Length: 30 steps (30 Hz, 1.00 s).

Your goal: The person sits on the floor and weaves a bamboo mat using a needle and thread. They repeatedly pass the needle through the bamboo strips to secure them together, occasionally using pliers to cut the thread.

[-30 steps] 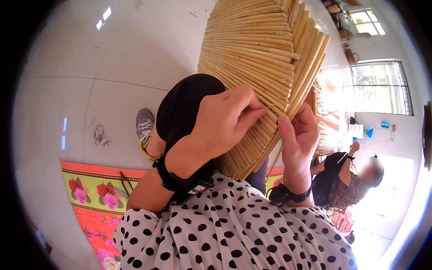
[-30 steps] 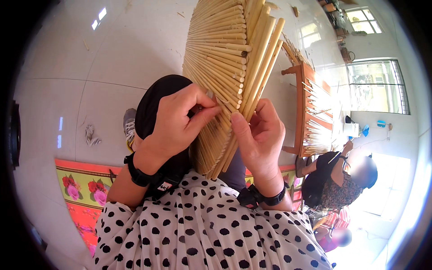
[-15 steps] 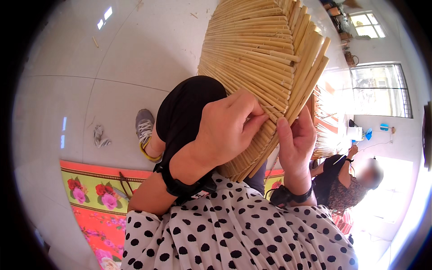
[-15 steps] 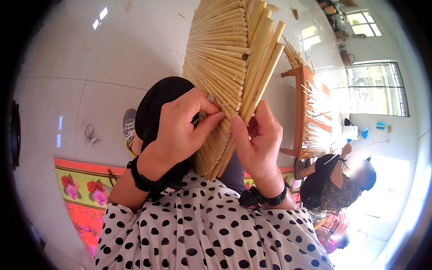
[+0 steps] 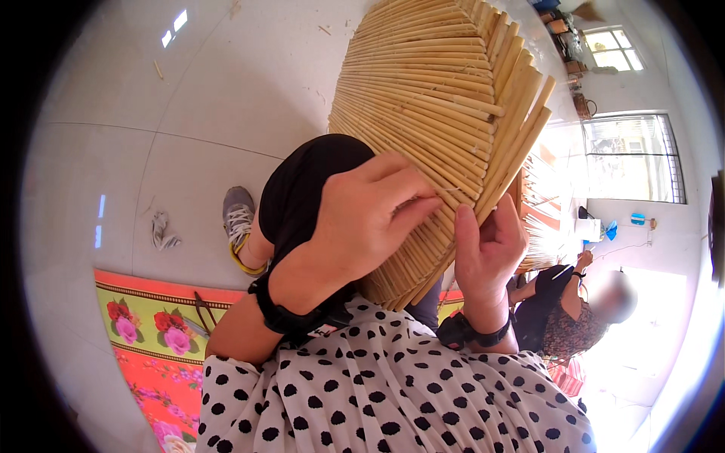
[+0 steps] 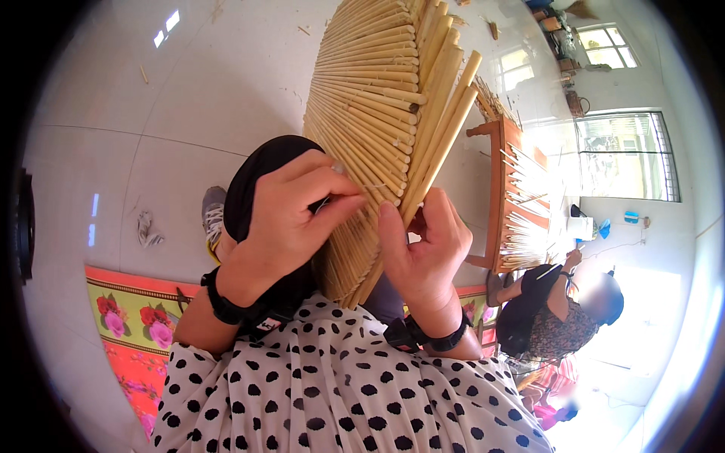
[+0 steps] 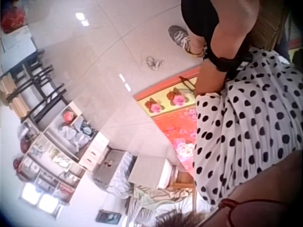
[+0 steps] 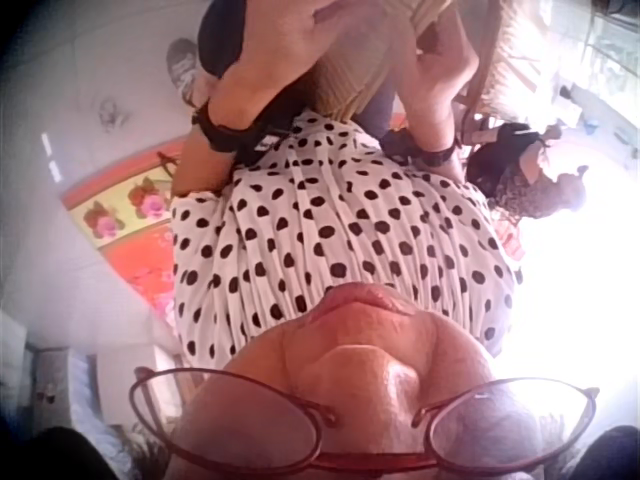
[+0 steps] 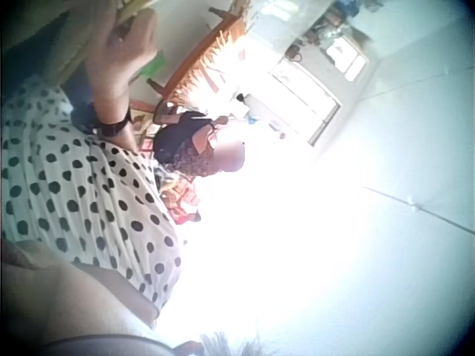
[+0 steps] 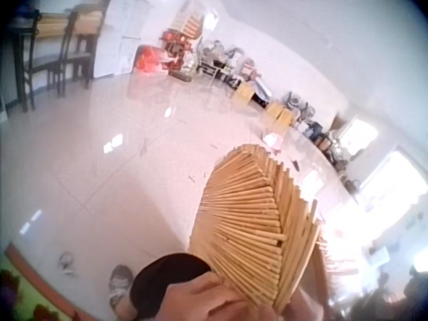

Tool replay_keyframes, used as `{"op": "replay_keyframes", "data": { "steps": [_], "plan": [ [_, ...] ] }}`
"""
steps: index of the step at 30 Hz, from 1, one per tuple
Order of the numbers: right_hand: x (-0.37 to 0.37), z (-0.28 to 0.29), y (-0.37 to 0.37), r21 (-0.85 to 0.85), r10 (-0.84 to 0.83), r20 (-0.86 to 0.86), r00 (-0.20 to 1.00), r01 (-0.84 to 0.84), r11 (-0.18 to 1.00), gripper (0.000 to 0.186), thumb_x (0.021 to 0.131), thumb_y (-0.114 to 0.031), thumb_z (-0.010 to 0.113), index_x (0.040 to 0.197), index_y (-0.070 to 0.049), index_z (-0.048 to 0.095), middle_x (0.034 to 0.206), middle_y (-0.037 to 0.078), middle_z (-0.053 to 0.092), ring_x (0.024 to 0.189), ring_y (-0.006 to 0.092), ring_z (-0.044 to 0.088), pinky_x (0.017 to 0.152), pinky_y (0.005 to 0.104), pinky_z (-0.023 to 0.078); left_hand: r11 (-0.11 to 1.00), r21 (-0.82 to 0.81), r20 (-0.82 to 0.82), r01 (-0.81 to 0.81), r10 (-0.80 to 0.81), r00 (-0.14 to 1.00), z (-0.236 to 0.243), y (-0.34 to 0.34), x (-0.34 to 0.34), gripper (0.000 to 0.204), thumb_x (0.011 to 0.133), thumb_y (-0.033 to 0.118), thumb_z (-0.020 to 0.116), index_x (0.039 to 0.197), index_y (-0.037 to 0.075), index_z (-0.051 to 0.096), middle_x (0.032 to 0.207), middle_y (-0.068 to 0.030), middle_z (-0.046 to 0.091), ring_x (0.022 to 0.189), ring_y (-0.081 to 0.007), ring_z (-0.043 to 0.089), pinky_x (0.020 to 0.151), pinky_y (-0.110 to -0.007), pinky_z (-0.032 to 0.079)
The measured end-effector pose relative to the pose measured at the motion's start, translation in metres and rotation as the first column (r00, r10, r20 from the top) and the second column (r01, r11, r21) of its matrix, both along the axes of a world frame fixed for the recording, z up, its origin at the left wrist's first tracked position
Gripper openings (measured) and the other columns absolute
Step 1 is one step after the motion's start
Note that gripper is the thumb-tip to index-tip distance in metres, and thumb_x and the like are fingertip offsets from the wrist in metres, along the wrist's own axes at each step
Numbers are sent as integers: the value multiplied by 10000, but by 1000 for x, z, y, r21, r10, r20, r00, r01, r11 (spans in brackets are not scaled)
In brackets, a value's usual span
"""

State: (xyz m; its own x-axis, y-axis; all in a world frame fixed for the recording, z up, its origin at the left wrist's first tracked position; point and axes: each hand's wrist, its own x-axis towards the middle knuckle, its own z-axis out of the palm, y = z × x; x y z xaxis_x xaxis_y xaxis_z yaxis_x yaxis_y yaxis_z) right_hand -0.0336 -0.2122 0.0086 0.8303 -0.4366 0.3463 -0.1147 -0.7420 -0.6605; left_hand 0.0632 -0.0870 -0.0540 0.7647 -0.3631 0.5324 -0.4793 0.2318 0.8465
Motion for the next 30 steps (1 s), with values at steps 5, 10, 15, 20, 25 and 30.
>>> {"op": "replay_keyframes", "data": {
  "steps": [5,10,15,20,25,30],
  "plan": [
    [1,0,2,-60,-7,16,1000,7,998,162,832,-38,685,803,41,547,666,77,599,549,55,539,501,225,467,996,80,-8,33,-32,999,3,20,7,88,814,35,734,834,8,653,702,-73,618,557,-138,577,507,-247,426],
    [2,-1,0,-56,13,48,999,-11,998,147,834,-26,675,804,38,546,638,69,589,532,49,517,485,217,437,989,126,-50,83,-77,996,6,31,7,76,838,40,713,868,15,648,652,-72,615,510,-151,576,479,-259,424],
    [0,-4,-3,-104,13,60,998,-7,995,160,829,-32,681,789,27,537,597,62,563,509,50,482,464,222,403,988,140,24,65,-69,997,7,34,6,109,819,38,723,919,36,677,663,-79,612,507,-202,571,465,-281,423],
    [-5,-10,-5,-150,-25,72,997,35,988,198,826,-64,693,751,9,525,546,59,520,482,57,428,441,234,347,966,259,110,7,-37,993,13,41,2,234,770,9,736,995,70,709,625,-57,553,495,-212,539,453,-304,412],
    [-6,-14,-4,-123,-72,119,990,86,989,219,833,-77,689,731,1,512,535,48,484,479,59,386,437,233,324,951,305,235,-46,-28,972,17,39,7,200,753,25,734,943,81,707,611,-35,530,497,-217,540,458,-317,413],
    [-5,-15,-6,-108,-92,124,988,105,988,222,845,-81,678,734,0,504,532,38,451,488,63,347,437,231,311,943,324,271,-80,-12,963,17,30,13,171,753,48,731,915,94,701,616,-23,533,492,-220,536,454,-322,408]
  ]
}}
